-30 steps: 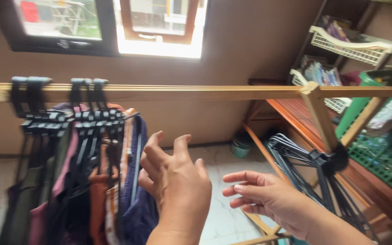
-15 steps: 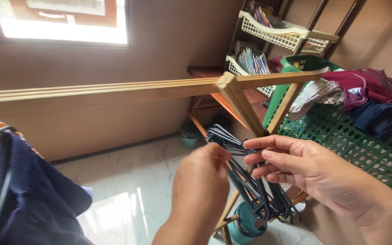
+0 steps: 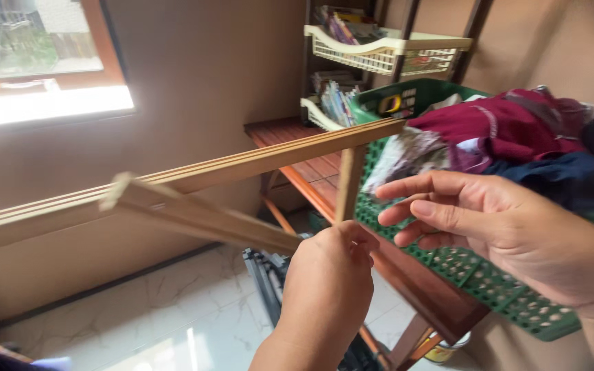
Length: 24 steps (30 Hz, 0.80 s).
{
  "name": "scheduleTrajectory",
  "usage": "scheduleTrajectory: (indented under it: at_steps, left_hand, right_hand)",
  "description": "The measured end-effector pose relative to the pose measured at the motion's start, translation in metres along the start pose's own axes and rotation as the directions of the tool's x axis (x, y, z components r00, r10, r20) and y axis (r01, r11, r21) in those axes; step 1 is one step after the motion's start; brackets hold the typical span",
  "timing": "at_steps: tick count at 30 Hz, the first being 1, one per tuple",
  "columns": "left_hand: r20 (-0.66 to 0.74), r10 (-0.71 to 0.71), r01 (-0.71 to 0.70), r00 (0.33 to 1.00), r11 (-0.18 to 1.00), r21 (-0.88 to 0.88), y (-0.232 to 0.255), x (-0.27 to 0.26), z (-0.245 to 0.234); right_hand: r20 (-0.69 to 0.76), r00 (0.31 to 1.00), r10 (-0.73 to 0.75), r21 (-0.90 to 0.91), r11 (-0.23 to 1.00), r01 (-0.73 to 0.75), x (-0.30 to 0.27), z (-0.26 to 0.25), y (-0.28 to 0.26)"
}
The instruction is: The person takes clothes from a green laundry basket, places them on hangers, and hangs them on a wooden clothes rack. The person handles shorts and a t-shirt, adjusting each garment before placing it on the rack.
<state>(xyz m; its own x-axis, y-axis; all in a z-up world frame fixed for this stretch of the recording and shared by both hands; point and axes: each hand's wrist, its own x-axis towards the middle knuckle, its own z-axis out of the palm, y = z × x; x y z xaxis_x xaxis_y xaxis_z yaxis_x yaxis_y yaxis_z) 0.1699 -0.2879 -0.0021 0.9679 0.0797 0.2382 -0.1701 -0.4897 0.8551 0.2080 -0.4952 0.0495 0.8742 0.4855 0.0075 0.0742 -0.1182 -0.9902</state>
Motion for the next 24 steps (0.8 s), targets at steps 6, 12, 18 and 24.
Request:
scheduleTrajectory:
  at_steps: [6,12,18,24]
  left_hand:
    - [0.047,0.147,-0.147,0.988,0.989,-0.02,0.045,0.027,0.102]
    - [0.184,0.321,-0.312,0.929,0.947,-0.074,0.083,0.046,0.154]
    - [-0.033,0.589,-0.59,0.807,0.806,-0.049,0.128,0.141,0.173]
    - [-0.108,0.354,-0.28,0.929,0.863,0.421,0.157,0.218,0.21]
  right_hand:
    - [-0.135,0.963,-0.232,-0.256,0.947,0.192,-0.029,-0.123,-0.006]
    - [-0.531,0.811,-0.247,-0.49,0.87,-0.055,-0.042,-0.191,0.002]
    - [-0.579,0.815,0.001,-0.564,0.721,-0.401,-0.049,-0.195,0.038]
    - [-0.54,0.841,0.031,-0.486,0.804,-0.342,-0.054,-0.193,0.041]
